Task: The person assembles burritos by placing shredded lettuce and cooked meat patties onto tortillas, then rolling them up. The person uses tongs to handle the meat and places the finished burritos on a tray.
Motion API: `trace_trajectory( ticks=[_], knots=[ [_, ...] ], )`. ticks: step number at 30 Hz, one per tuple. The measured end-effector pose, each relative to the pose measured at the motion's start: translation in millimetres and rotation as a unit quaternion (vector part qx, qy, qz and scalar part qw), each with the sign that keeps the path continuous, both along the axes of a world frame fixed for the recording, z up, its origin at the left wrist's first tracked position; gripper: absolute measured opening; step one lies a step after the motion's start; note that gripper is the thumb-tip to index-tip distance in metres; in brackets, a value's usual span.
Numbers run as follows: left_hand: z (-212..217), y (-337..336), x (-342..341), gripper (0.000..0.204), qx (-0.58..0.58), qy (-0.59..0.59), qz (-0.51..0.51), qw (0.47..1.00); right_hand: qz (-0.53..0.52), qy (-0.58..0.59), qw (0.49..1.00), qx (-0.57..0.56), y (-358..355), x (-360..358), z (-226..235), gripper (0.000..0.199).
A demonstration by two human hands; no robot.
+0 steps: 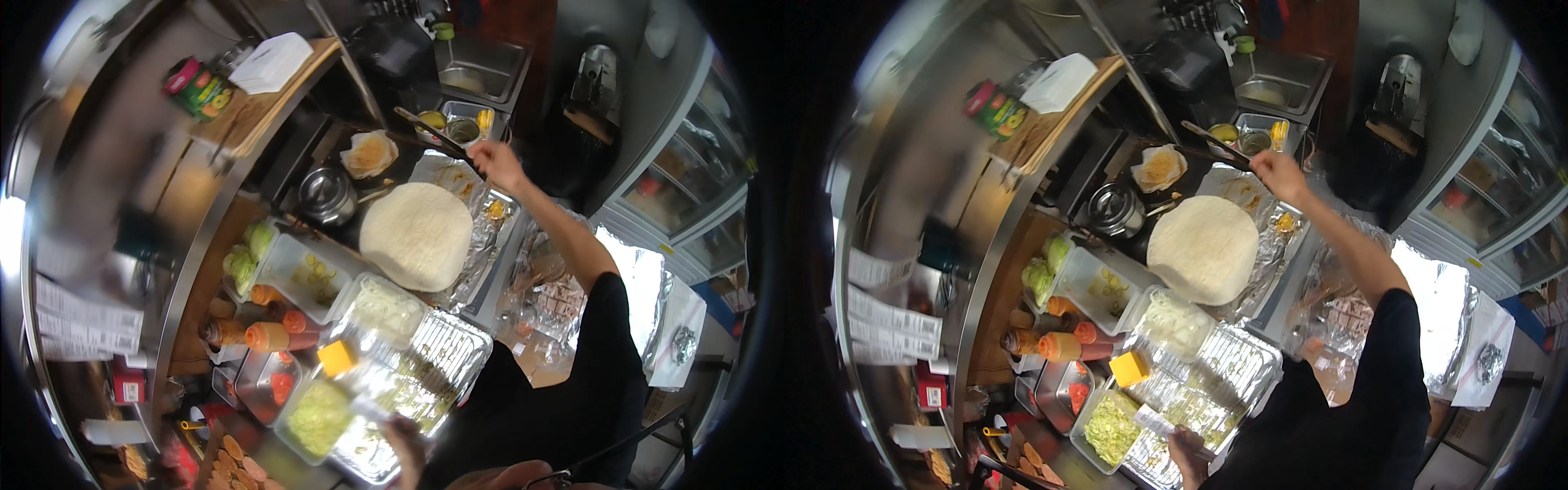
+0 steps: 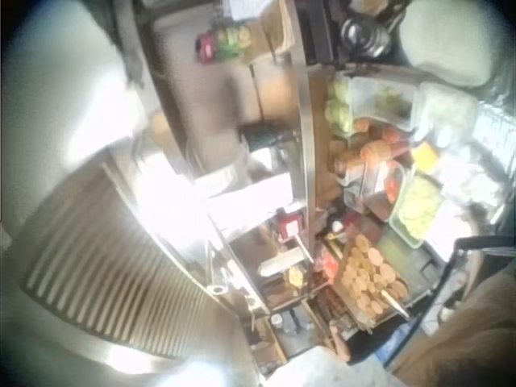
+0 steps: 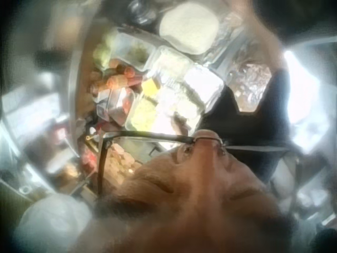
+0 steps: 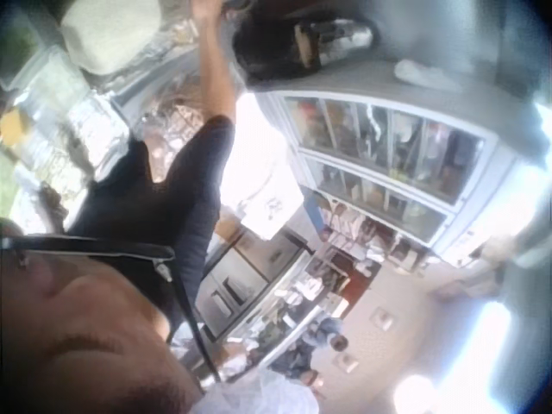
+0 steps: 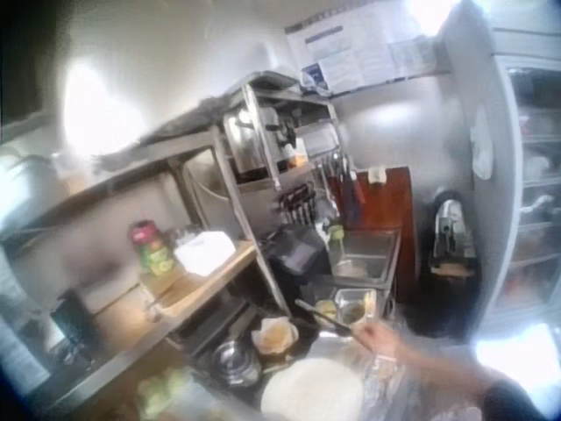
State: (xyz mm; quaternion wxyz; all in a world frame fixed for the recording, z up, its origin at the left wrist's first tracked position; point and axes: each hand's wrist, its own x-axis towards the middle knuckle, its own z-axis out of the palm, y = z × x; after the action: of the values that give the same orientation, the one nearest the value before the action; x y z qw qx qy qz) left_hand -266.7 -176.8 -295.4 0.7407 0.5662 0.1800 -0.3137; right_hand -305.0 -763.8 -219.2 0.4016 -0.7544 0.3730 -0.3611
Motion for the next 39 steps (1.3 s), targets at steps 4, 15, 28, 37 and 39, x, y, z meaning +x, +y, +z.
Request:
trace_trajectory(
  ticks=[4, 15, 28, 37, 39],
  knots=[
    [29, -43, -12, 0.029, 0.133, -0.083, -0.141, 0.978, -0.116, 0.159, 0.978, -0.063, -151, -21, -58, 0.019],
    [-13, -70, -18, 0.041, 0.279, -0.151, -0.103, 0.943, -0.104, 0.439, 0.876, -0.171, -246, 35, -87, 0.038],
    [-15, -69, -20, 0.036, 0.161, -0.062, -0.054, 0.984, 0.033, 0.625, 0.745, -0.231, -269, 66, -92, 0.046],
    [32, -116, -18, 0.036, 0.211, -0.08, -0.116, 0.967, 0.065, 0.636, 0.712, -0.289, -285, 76, -111, 0.024],
    [32, -119, -20, 0.035, 0.206, -0.064, -0.089, 0.972, 0.062, 0.617, 0.705, -0.344, -289, 67, -124, 0.024]
  ],
)
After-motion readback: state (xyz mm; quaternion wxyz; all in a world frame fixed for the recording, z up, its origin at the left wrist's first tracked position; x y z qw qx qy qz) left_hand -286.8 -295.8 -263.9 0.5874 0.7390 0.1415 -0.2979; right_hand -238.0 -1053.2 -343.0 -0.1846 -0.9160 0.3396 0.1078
